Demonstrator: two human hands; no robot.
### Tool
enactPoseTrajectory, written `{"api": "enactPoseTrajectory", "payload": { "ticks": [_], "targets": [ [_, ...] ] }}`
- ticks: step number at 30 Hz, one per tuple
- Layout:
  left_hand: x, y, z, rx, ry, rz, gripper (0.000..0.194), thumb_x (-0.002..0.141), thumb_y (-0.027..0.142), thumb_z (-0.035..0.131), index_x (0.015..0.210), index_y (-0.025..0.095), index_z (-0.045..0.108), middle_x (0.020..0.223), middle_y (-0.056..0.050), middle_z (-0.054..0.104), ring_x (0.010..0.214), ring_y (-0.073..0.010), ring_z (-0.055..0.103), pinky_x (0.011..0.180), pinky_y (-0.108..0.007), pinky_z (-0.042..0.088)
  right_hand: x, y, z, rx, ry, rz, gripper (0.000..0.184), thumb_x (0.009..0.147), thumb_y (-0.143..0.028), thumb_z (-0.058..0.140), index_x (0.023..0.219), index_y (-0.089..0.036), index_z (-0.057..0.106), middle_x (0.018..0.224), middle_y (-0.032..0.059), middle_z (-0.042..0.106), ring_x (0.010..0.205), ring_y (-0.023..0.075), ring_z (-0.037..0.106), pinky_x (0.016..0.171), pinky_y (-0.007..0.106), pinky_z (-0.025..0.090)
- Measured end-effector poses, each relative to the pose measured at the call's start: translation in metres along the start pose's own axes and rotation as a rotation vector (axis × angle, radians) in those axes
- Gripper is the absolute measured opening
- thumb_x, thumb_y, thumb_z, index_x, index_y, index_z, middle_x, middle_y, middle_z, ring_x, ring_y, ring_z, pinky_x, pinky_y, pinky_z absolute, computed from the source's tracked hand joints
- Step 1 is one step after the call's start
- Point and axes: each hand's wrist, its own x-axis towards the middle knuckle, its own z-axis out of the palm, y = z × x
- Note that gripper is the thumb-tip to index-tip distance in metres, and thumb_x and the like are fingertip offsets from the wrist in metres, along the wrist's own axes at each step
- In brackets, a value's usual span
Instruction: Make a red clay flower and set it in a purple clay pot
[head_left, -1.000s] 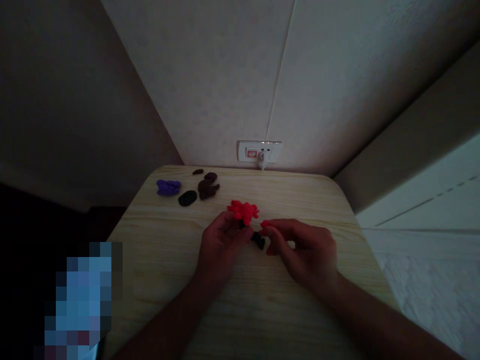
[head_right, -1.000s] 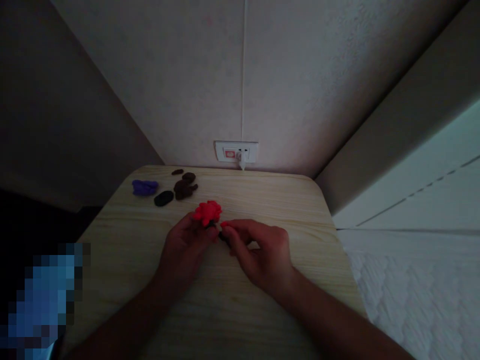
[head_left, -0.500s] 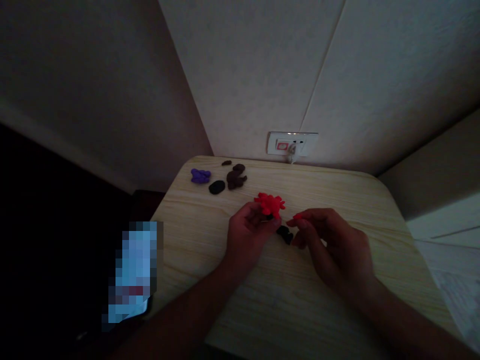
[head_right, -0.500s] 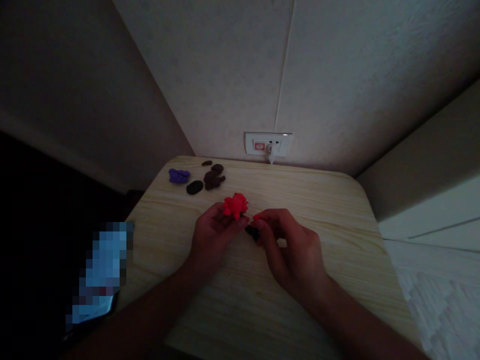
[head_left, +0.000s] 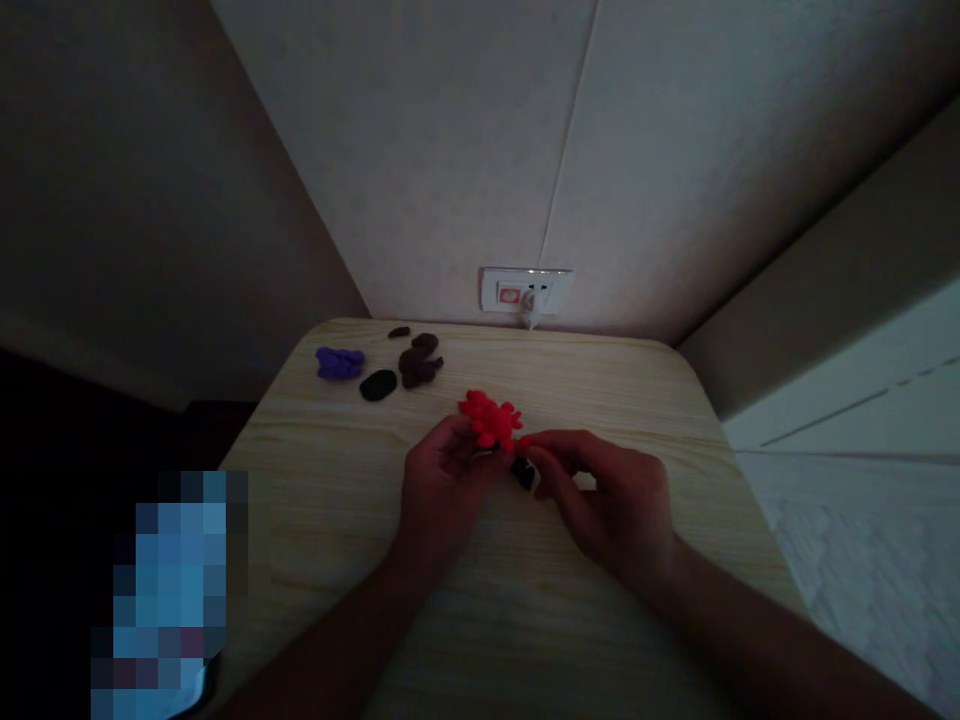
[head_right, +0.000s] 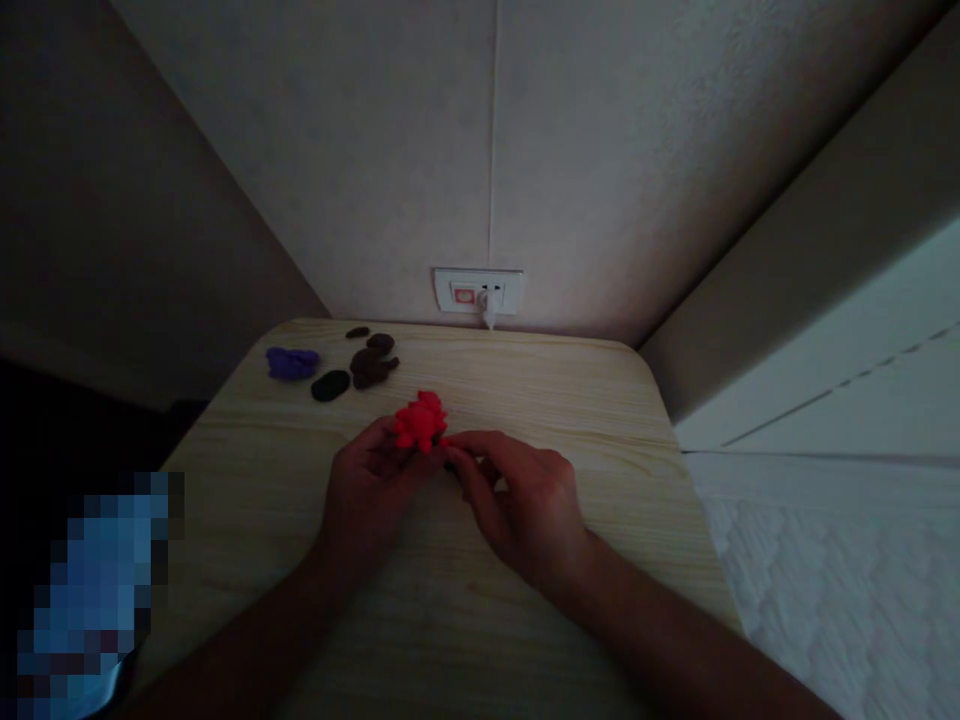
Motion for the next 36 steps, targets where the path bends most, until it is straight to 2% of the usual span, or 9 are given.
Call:
{"api": "enactPoseTrajectory", "payload": {
  "ticks": [6,11,18,26,36],
  "targets": [
    [-0.0008,0.0010,0.0010,0.019,-0.001,0.014,0.029,0.064,0.011,0.092,0.084,0.019,0.072,0.090,-0.003,0.081,0.086,-0.0175,0.077,0.079,-0.027,0.064,0.0007,0.0013,0.0006,-0.016,0.001,-0.020,0.010,0.097,-0.015,0.066,0.105,-0.016,0.072,0.084,0.0026,0.079,0.060,0.0104,0.072,0.052,0.016,0.057],
    [-0.0019,0.0019,0.0010,0.055,-0.011,0.009,0.029,0.066,0.017,0.092,0.087,0.018,0.072,0.092,-0.005,0.081,0.089,-0.0204,0.078,0.081,-0.030,0.064,0.0023,-0.0010,-0.0001,-0.006,0.000,-0.028,0.008,0.096,-0.014,0.066,0.103,-0.017,0.071,0.078,0.0005,0.078,0.055,0.0094,0.071,0.053,0.016,0.057],
    [-0.0021,0.0013,0.0006,0.045,-0.023,0.029,0.025,0.069,0.011,0.088,0.087,0.019,0.073,0.091,-0.003,0.081,0.089,-0.0188,0.078,0.081,-0.028,0.063,0.0024,-0.0024,-0.0011,0.010,-0.016,0.017,0.008,0.098,-0.019,0.065,0.102,-0.018,0.072,0.078,0.0015,0.078,0.055,0.0114,0.071,0.051,0.018,0.058],
    [-0.0020,0.0048,0.0024,0.058,-0.010,0.013,0.026,0.066,0.012,0.089,0.084,0.019,0.073,0.092,-0.004,0.081,0.092,-0.0230,0.078,0.083,-0.032,0.065,-0.0015,-0.0010,0.0007,0.082,-0.006,0.107,0.008,0.098,-0.024,0.067,0.101,-0.019,0.072,0.074,0.0009,0.076,0.054,0.0110,0.071,0.047,0.017,0.057],
    [-0.0018,0.0030,0.0010,0.062,-0.023,0.019,0.024,0.067,0.010,0.087,0.084,0.019,0.074,0.090,-0.004,0.081,0.091,-0.0221,0.078,0.084,-0.032,0.064,-0.0010,-0.0022,0.0004,0.040,0.026,0.092,0.006,0.095,-0.021,0.068,0.098,-0.019,0.072,0.076,0.0016,0.077,0.054,0.0118,0.069,0.048,0.020,0.056]
  ]
}}
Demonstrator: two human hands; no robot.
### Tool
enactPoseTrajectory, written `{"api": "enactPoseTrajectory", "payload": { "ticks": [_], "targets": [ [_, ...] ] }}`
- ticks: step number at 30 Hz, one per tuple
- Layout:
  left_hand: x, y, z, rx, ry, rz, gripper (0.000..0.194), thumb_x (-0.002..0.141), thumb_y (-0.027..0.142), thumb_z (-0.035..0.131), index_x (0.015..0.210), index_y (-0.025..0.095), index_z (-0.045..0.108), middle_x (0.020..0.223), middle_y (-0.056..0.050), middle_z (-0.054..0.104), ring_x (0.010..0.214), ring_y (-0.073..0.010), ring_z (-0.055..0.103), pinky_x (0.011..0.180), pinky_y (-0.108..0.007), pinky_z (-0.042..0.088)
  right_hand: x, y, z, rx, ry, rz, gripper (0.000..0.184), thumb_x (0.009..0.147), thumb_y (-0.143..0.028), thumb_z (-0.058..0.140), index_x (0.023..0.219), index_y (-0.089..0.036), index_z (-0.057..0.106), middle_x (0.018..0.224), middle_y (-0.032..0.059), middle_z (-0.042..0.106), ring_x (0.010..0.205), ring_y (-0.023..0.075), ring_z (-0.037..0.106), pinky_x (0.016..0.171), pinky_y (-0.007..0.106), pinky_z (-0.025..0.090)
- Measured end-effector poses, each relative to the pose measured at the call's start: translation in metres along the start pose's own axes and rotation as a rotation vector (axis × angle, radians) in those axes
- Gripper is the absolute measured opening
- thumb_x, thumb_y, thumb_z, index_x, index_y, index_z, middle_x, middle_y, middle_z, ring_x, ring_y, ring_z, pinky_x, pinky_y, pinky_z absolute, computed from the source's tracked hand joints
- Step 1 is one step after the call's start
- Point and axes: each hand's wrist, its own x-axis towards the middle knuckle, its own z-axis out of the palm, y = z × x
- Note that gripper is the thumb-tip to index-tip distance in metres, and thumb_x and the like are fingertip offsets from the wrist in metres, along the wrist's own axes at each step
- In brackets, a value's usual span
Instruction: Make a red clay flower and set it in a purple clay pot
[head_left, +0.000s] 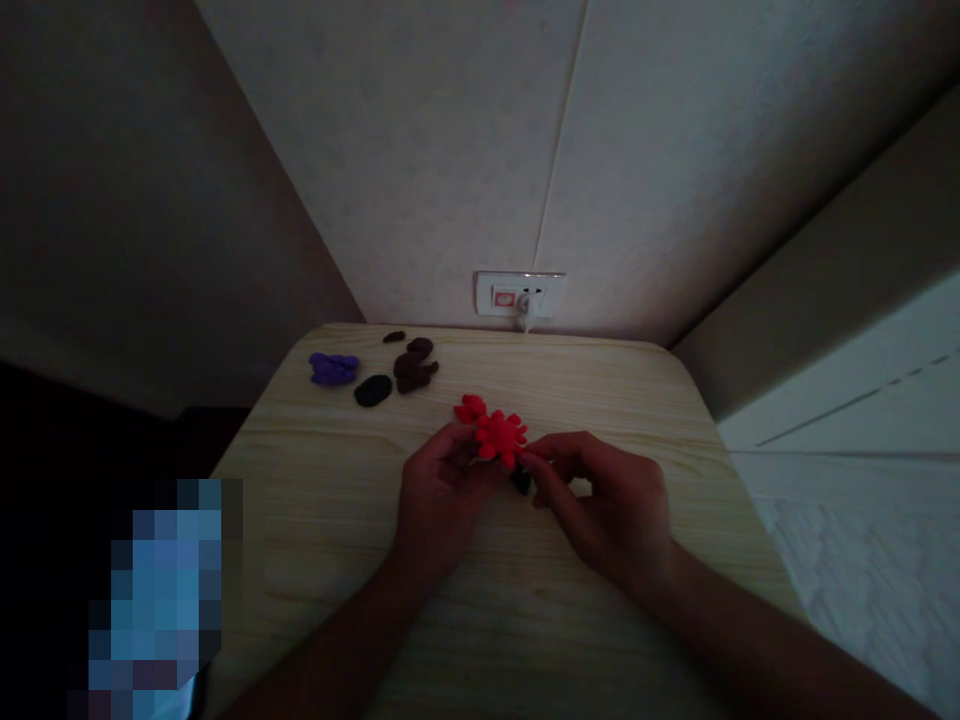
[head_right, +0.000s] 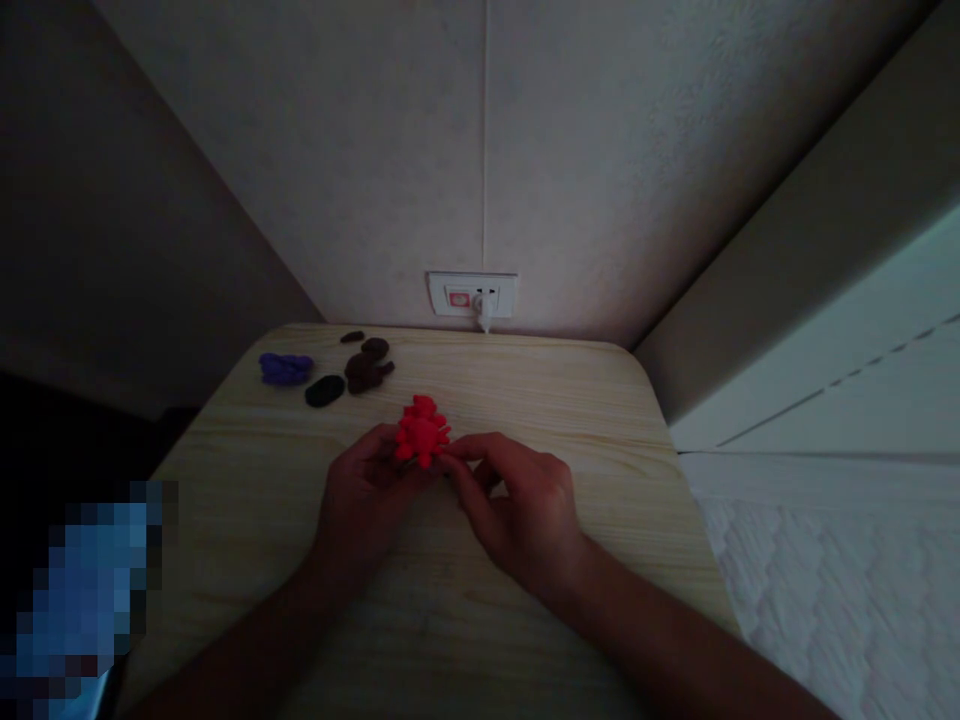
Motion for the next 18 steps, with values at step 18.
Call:
{"api": "enactPoseTrajectory", "payload": {
  "ticks": [18],
  "targets": [
    [-0.0018,0.0016,-0.0004,0.014,-0.022,-0.010,0.022,0.067,0.015,0.088,0.085,0.018,0.075,0.088,-0.005,0.081,0.087,-0.0217,0.078,0.082,-0.031,0.064,0.0037,-0.0003,-0.0060,-0.144,0.008,-0.190,0.004,0.094,-0.018,0.069,0.095,-0.020,0.072,0.065,-0.0022,0.067,0.053,0.0113,0.060,0.053,0.023,0.050]
  ]
}}
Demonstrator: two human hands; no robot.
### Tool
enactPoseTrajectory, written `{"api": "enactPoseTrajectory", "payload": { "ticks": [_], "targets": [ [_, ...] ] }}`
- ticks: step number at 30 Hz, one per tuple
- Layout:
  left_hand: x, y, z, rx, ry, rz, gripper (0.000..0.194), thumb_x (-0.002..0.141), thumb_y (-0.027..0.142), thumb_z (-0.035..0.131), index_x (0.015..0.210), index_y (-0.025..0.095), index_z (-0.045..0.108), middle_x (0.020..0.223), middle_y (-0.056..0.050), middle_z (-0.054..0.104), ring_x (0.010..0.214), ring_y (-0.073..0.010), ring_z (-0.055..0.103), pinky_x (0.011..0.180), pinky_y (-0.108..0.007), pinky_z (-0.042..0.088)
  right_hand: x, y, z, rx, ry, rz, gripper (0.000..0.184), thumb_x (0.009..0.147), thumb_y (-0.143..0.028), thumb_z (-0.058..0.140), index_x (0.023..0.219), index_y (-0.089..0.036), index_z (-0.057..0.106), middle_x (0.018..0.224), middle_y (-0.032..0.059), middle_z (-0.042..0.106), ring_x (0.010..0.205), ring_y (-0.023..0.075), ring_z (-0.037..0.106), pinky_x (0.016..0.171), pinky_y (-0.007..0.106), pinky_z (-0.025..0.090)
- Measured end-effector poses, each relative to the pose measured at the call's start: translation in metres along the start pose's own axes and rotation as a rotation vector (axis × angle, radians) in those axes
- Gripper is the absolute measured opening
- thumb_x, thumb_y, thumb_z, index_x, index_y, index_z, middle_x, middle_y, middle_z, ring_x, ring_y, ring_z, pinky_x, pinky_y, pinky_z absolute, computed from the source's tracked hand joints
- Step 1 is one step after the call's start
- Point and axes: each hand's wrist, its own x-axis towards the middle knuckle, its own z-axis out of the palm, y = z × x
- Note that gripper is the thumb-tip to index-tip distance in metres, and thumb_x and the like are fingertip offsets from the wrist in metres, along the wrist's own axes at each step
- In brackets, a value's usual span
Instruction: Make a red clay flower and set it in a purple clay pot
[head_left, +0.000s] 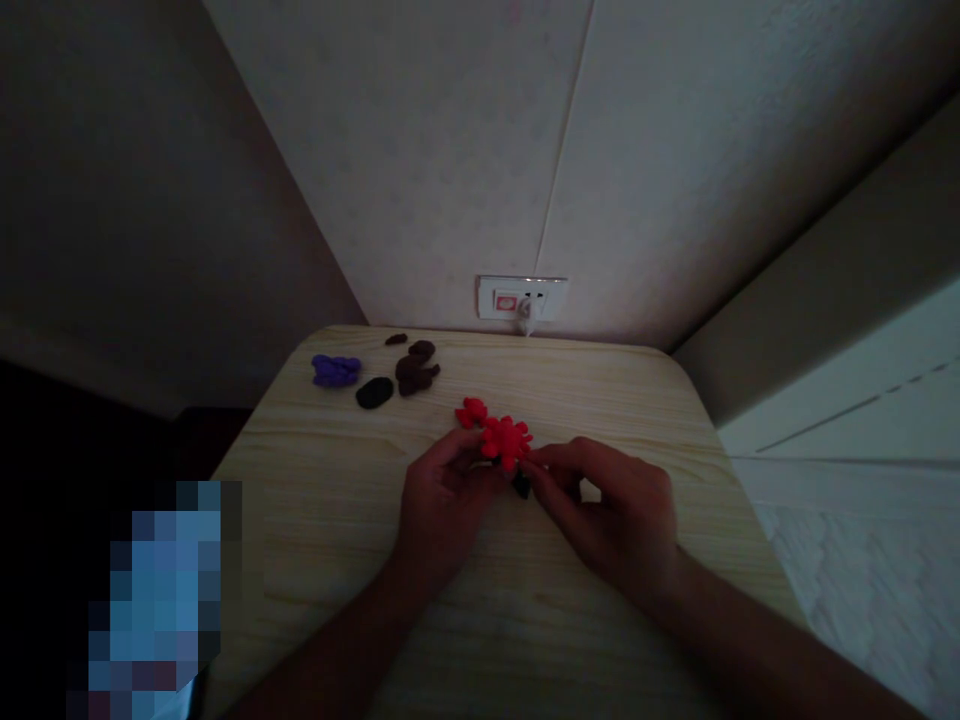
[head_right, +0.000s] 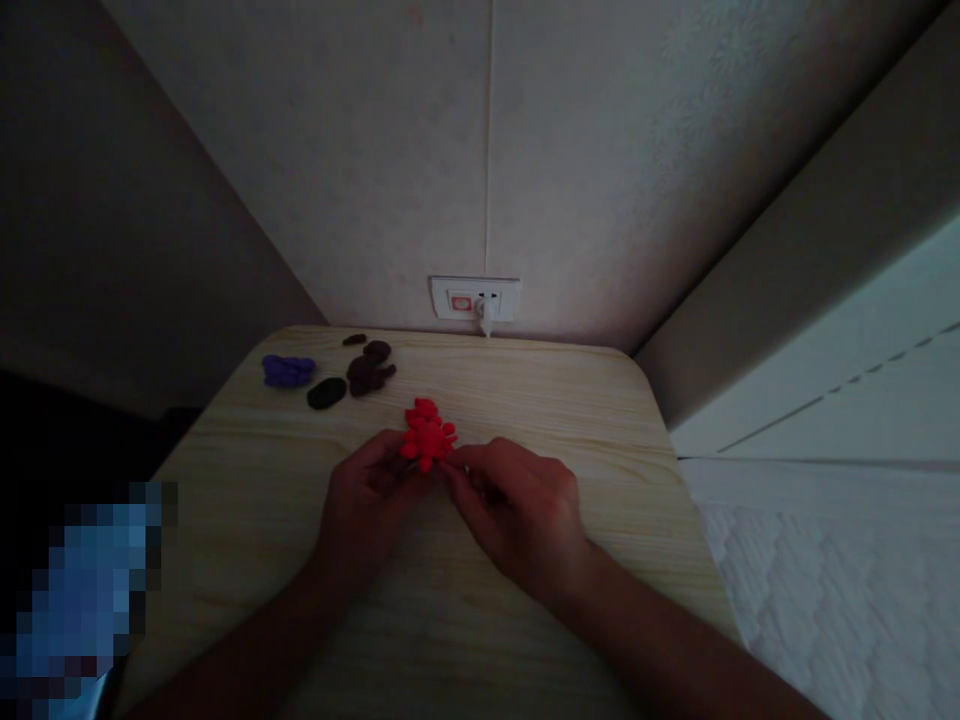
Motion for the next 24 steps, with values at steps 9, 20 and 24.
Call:
{"api": "enactPoseTrajectory", "payload": {
  "ticks": [9,20,24],
  "targets": [
    [0.000,-0.002,-0.001,0.030,-0.006,0.007,0.021,0.071,0.018,0.086,0.088,0.018,0.075,0.093,-0.006,0.081,0.089,-0.0226,0.078,0.082,-0.032,0.064,0.004,0.002,-0.001,0.036,0.048,-0.048,0.016,0.093,-0.016,0.070,0.108,-0.022,0.071,0.075,0.0004,0.062,0.060,0.0134,0.058,0.055,0.026,0.052],
    [-0.002,-0.003,-0.002,-0.024,-0.051,0.022,0.020,0.072,0.011,0.084,0.089,0.019,0.076,0.091,-0.003,0.082,0.086,-0.0183,0.078,0.078,-0.025,0.063,0.007,0.015,-0.002,0.032,-0.016,-0.176,0.047,0.090,-0.011,0.072,0.134,-0.025,0.065,0.132,0.0148,0.059,0.112,0.0270,0.061,0.087,0.044,0.060],
    [-0.002,-0.005,-0.003,-0.011,-0.063,0.029,0.020,0.073,0.011,0.084,0.090,0.019,0.076,0.090,-0.004,0.081,0.085,-0.0185,0.078,0.079,-0.026,0.063,0.010,0.014,-0.004,0.038,-0.022,-0.209,0.043,0.088,-0.011,0.072,0.129,-0.020,0.067,0.128,0.0168,0.061,0.116,0.0283,0.061,0.087,0.043,0.059]
  ]
}}
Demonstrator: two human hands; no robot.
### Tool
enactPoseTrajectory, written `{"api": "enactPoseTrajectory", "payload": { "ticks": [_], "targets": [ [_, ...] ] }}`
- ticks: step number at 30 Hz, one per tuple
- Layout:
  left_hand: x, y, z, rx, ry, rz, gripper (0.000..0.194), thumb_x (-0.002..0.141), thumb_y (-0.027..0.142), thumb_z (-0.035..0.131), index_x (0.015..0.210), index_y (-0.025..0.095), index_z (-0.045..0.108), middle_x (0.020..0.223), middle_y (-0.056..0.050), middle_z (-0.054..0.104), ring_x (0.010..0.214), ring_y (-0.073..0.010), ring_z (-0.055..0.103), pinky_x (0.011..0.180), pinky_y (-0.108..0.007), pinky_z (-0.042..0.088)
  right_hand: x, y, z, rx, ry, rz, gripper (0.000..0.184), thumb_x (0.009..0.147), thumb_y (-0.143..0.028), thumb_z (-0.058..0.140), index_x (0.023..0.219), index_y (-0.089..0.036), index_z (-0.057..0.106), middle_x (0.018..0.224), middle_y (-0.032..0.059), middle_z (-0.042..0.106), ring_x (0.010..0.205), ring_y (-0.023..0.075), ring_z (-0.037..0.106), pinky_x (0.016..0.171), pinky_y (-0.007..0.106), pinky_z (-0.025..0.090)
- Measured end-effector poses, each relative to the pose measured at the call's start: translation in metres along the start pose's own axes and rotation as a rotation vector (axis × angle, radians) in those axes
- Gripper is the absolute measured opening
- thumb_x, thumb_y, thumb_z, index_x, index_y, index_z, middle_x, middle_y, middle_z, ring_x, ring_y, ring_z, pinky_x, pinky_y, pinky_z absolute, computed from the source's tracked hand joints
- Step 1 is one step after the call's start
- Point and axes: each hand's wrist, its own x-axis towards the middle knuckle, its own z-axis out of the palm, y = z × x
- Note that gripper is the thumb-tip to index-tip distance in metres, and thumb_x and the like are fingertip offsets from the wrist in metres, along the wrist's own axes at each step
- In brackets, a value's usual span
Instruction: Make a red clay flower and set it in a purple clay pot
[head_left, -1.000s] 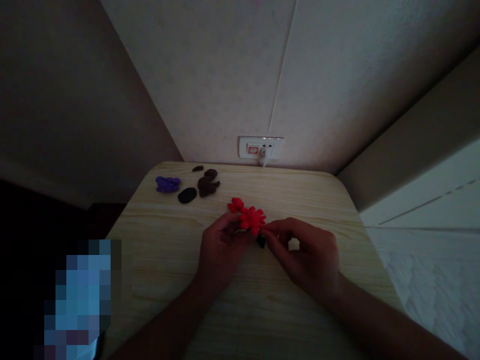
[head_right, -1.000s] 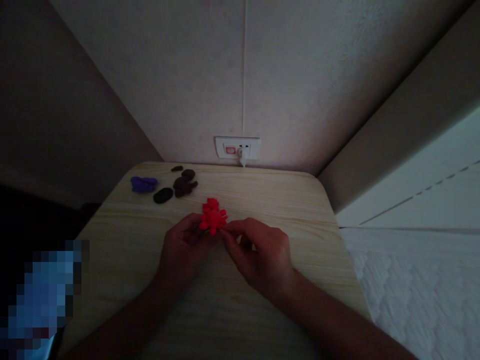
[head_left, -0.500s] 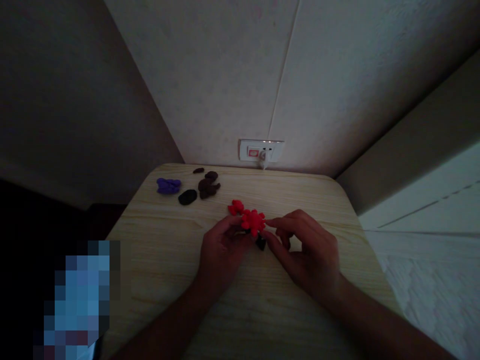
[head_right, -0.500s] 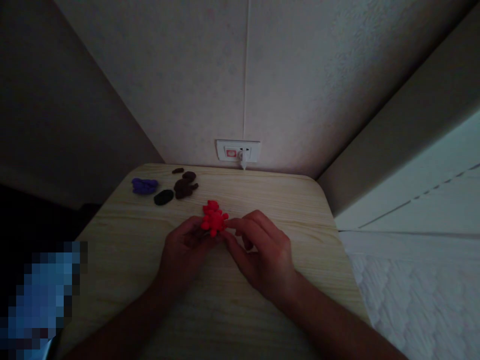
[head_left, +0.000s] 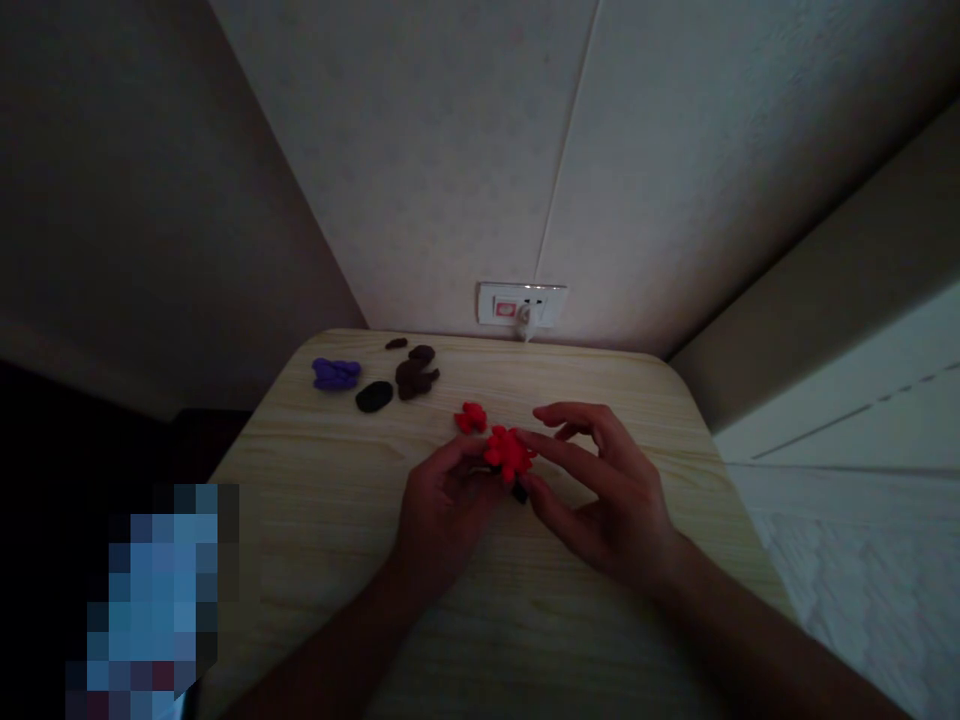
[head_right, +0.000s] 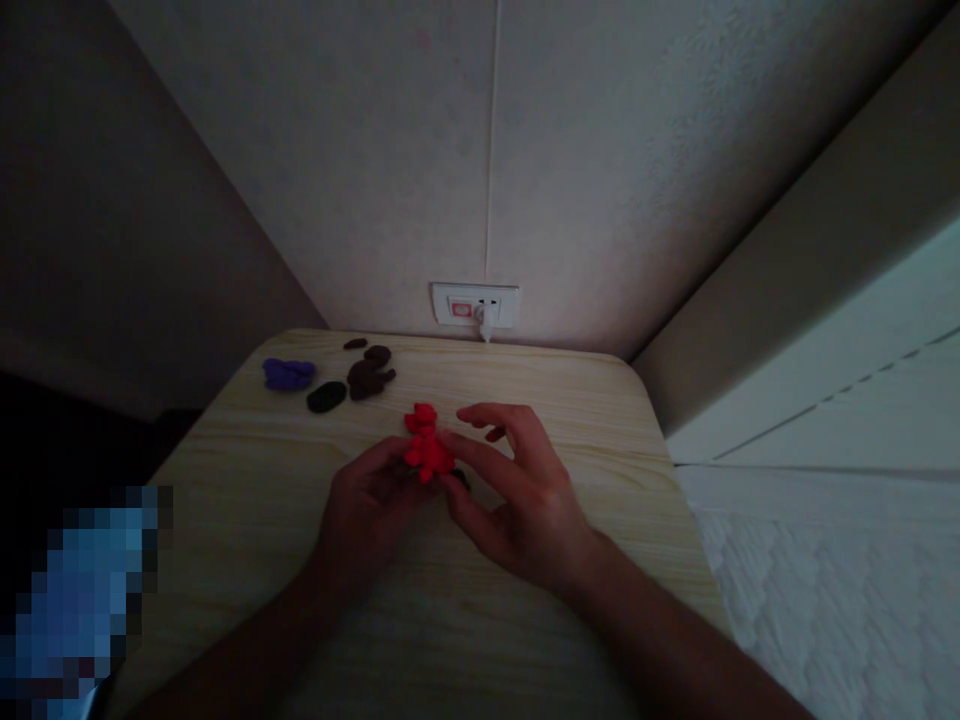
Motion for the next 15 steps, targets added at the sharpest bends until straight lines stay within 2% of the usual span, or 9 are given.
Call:
{"api": "enactPoseTrajectory", "payload": {
  "ticks": [6,15],
  "targets": [
    [-0.0012,-0.0011,-0.0014,0.023,-0.046,0.013,0.017,0.076,0.013,0.081,0.091,0.020,0.076,0.093,-0.004,0.081,0.087,-0.0191,0.078,0.081,-0.027,0.063,0.0029,-0.0025,-0.0014,-0.024,0.006,-0.025,0.035,0.086,-0.012,0.072,0.121,-0.017,0.070,0.122,0.0178,0.064,0.111,0.0277,0.065,0.084,0.041,0.060],
    [-0.0015,-0.0022,-0.0018,0.036,-0.099,0.029,0.021,0.077,0.012,0.081,0.095,0.020,0.077,0.096,-0.003,0.081,0.089,-0.0190,0.077,0.082,-0.026,0.063,0.0030,-0.0021,0.0001,-0.022,0.011,-0.014,0.034,0.081,-0.013,0.074,0.115,-0.017,0.068,0.119,0.0165,0.065,0.109,0.0274,0.065,0.085,0.040,0.061]
  ]
}}
